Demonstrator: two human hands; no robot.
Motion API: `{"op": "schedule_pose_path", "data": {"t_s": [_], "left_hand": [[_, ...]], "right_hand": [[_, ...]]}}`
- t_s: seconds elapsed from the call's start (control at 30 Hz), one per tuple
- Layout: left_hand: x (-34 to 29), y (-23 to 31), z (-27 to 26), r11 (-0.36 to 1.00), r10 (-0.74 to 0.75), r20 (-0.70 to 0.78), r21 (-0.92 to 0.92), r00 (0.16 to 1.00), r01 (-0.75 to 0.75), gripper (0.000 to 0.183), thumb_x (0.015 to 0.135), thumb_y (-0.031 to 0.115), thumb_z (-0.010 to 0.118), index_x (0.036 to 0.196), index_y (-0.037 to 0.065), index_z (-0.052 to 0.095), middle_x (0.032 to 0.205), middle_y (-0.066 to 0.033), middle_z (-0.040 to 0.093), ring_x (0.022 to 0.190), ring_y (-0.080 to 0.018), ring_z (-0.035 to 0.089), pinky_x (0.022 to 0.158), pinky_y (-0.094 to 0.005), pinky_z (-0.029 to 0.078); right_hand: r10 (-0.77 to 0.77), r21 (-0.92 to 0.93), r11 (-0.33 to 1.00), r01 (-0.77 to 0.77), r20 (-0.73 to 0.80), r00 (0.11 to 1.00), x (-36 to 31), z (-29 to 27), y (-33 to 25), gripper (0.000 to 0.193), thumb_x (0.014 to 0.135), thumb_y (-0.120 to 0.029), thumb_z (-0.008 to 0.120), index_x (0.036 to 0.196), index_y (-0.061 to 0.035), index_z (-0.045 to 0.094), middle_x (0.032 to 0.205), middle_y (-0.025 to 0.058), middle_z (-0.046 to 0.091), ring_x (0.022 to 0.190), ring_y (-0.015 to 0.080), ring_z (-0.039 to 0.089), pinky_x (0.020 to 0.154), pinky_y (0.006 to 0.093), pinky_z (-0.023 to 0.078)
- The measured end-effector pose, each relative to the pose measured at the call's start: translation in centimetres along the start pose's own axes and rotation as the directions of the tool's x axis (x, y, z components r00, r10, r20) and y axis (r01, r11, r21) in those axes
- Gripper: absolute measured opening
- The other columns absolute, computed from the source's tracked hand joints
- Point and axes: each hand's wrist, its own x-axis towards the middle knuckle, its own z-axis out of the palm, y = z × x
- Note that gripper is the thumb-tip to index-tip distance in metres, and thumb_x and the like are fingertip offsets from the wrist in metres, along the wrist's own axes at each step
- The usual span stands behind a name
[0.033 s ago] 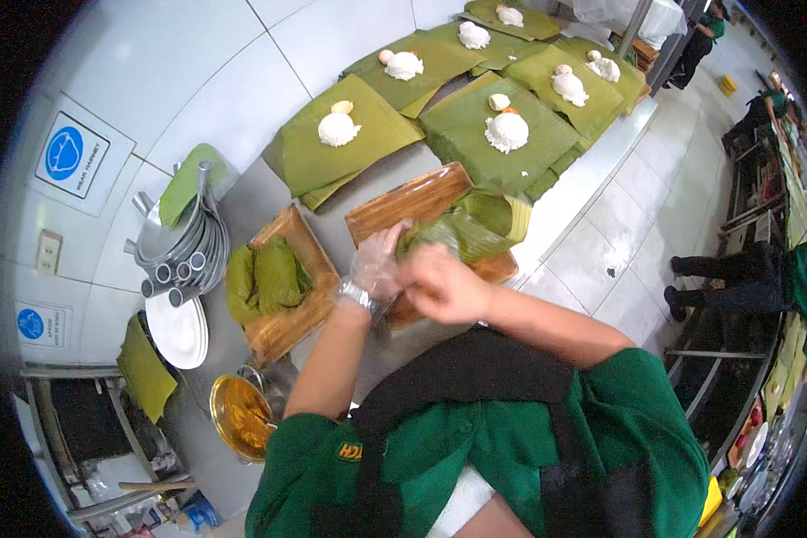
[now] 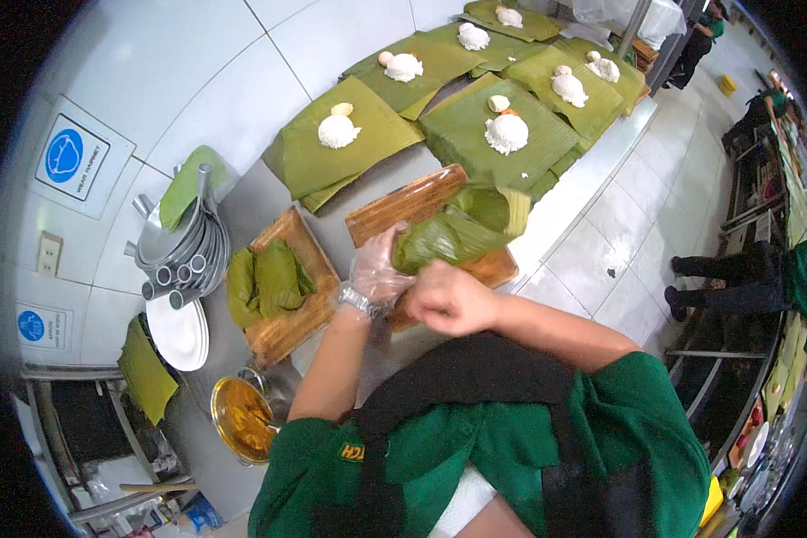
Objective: The person scoops a yellow curry from a metal pot onto banana leaves that already contain rice and a hard-boiled egg. They then fold the banana leaves into packets and place them on a wooden tray. The process is repeated for multiple packets.
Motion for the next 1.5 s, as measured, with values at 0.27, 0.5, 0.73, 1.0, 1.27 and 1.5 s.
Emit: {"op": "schedule_pose_path", "data": {"t_s": [0.27,0.5,0.73,1.0,1.27,1.5], "left_hand": [[-1.3,4.7,0.0,0.701,-0.135,-0.195,-0.712,0.971,-0.046,0.091,0.069,0.008,0.085,0.145,0.003,0.035,0.14,-0.01,0.052,0.128,-0.0224,0.051,0.11,-0.0388,0.039],[-1.5,4.6,2.8,0.776,-0.068,-0.265,-0.62,0.962,-0.116,0.121,0.06,0.033,0.093,0.152,0.001,0.02,0.155,-0.0188,0.03,0.144,-0.0319,0.03,0.117,-0.0399,0.026],[-1.9,4.6,4.3,0.899,0.035,-0.516,-0.358,0.856,-0.253,0.097,0.066,0.037,0.09,0.142,0.005,0.038,0.138,-0.0161,0.049,0.126,-0.0328,0.051,0.107,-0.0426,0.041],[-1.8,4.8,3.3,0.857,-0.043,-0.398,-0.486,0.916,-0.171,0.088,0.062,0.032,0.09,0.134,0.009,0.045,0.133,-0.0159,0.051,0.124,-0.0354,0.052,0.105,-0.0426,0.043],[0.1,3.0,1.2,0.846,0.329,-0.136,-0.396,0.934,-0.356,0.087,0.061,0.033,0.085,0.135,0.01,0.046,0.131,-0.0151,0.05,0.124,-0.0354,0.049,0.106,-0.0433,0.039],[0.9,4.1,0.7,0.862,0.375,0.002,-0.367,0.927,-0.349,0.085,0.048,0.019,0.084,0.126,0.012,0.05,0.124,-0.0144,0.053,0.117,-0.0359,0.052,0.103,-0.0414,0.042]], "right_hand": [[0.428,0.649,0.76,-0.041,-0.451,0.783,-0.8,-2.9,-0.6,0.104,0.065,-0.023,0.091,0.147,-0.0031,0.029,0.139,0.0174,0.046,0.129,0.0302,0.045,0.106,0.0389,0.041],[0.521,0.427,0.8,-0.421,-0.147,0.841,-0.4,-2.6,0.9,0.098,0.068,-0.019,0.089,0.144,-0.0011,0.029,0.138,0.0181,0.047,0.133,0.0309,0.044,0.112,0.0419,0.034],[0.313,0.371,0.896,-0.244,-0.137,0.94,-1.6,-1.0,1.4,0.122,0.065,-0.025,0.09,0.152,-0.0059,0.006,0.15,0.0157,0.032,0.139,0.0273,0.034,0.115,0.0428,0.029],[0.425,0.577,0.789,-0.209,-0.267,0.865,-1.8,-0.7,1.9,0.068,0.07,-0.019,0.085,0.121,-0.0071,0.042,0.155,0.0198,0.027,0.14,0.035,0.036,0.117,0.0472,0.026],[-0.066,-0.096,0.993,0.066,0.01,0.998,-0.4,-6.7,-0.1,0.024,0.069,-0.017,0.077,0.082,-0.0058,0.06,0.124,0.0138,0.064,0.125,0.0353,0.054,0.111,0.054,0.031],[0.017,-0.238,0.971,0.013,0.127,0.992,0.7,-7.9,-2.6,0.04,0.063,-0.013,0.077,0.1,-0.0043,0.066,0.089,0.0111,0.066,0.081,0.0312,0.059,0.074,0.0412,0.045]]}}
